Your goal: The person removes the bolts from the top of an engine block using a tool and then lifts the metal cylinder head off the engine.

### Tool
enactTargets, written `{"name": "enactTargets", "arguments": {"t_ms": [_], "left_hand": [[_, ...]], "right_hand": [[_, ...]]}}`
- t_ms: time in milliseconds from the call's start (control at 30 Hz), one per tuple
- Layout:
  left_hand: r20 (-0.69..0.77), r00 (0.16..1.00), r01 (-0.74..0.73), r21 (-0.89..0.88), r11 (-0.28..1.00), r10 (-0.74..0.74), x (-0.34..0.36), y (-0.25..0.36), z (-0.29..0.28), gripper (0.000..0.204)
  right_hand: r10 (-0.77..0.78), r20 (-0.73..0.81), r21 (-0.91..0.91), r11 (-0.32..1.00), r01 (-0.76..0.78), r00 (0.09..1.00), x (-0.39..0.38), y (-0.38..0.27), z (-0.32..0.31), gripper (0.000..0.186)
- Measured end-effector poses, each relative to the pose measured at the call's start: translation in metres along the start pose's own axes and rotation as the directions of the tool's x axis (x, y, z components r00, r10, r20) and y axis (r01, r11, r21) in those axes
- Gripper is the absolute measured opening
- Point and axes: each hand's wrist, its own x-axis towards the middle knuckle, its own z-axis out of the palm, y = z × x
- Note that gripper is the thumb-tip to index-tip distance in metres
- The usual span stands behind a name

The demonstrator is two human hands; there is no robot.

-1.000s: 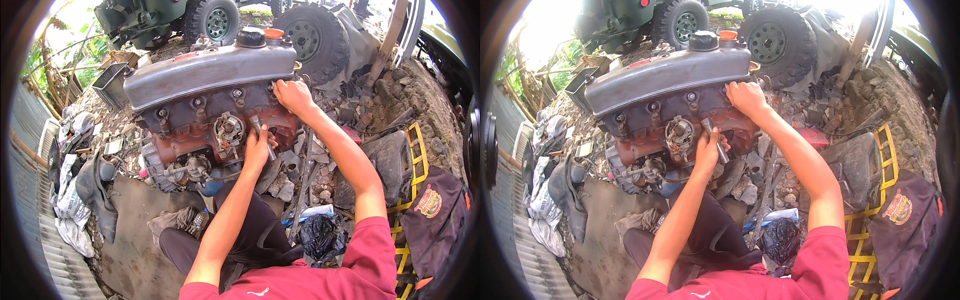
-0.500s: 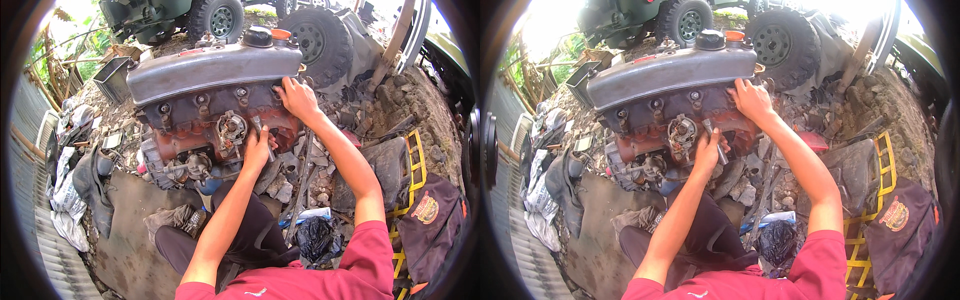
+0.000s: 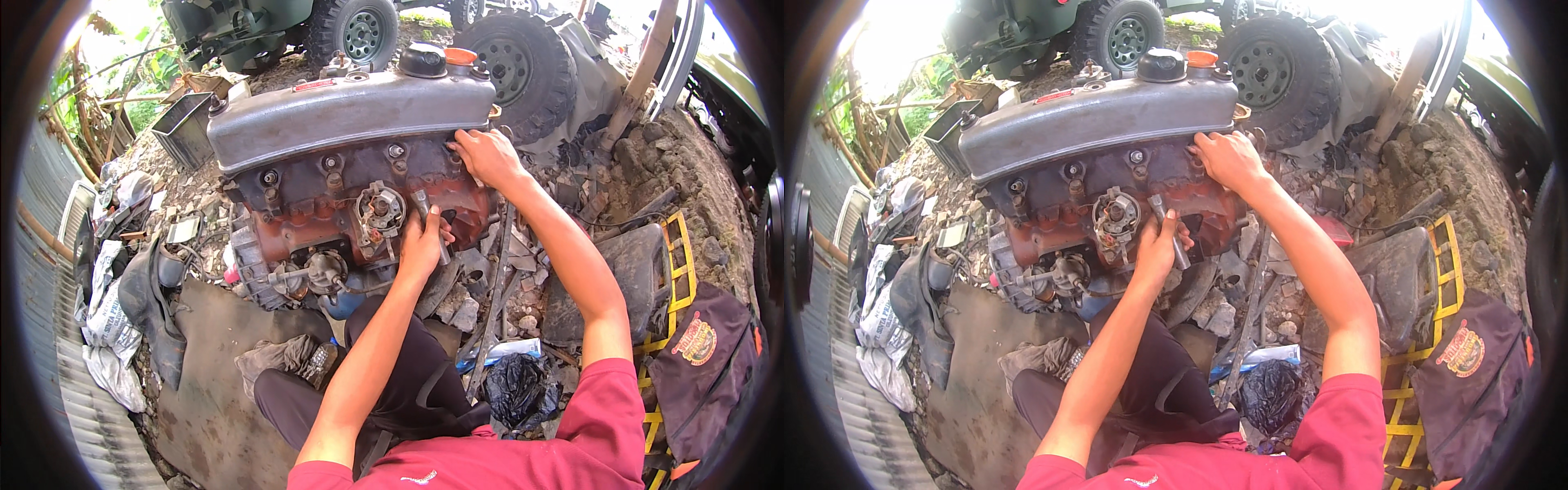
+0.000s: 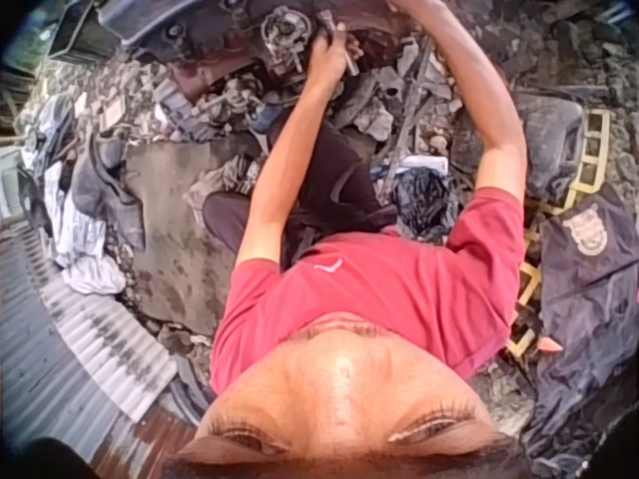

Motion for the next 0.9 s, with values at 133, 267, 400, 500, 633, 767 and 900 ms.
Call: {"name": "enactTargets", "arguments": {"t_ms": [133,267,400,500,633,767,900], "left_hand": [[0.005,1.0,0.009,-0.008,1.0,-0.009,0.0,-0.001,0.0,0.038],[0.015,1.0,0.007,-0.022,1.0,-0.007,0.0,0.0,0.001,0.038],[0.008,1.0,0.019,-0.032,0.999,-0.019,0.002,-0.001,-0.001,0.038],[0.007,1.0,0.023,-0.017,1.0,-0.023,0.001,0.0,-0.001,0.038],[0.015,1.0,0.016,-0.039,0.999,-0.015,-0.001,0.002,0.002,0.037],[0.0,1.0,0.01,-0.014,1.0,-0.01,-0.003,0.004,0.003,0.033],[0.026,1.0,-0.002,0.005,1.0,0.002,-0.001,0.001,0.001,0.038]], "right_hand": [[0.128,0.171,-0.082,0.99,-0.116,0.977,0.003,-0.006,-0.001,0.035],[0.08,0.048,-0.029,0.996,-0.079,0.996,-0.002,-0.004,0.002,0.038],[0.196,0.146,-0.065,0.98,-0.188,0.97,0.006,-0.012,-0.002,0.04],[0.096,0.086,0.001,0.995,-0.096,0.992,0.012,-0.005,-0.008,0.041],[0.041,0.1,-0.017,0.999,-0.039,0.994,0.009,0.002,-0.008,0.042],[0.149,0.221,-0.072,0.988,-0.136,0.964,0.014,-0.008,-0.008,0.039],[-0.002,0.02,-0.035,0.999,0.003,1.0,0.01,-0.001,-0.01,0.041]]}}
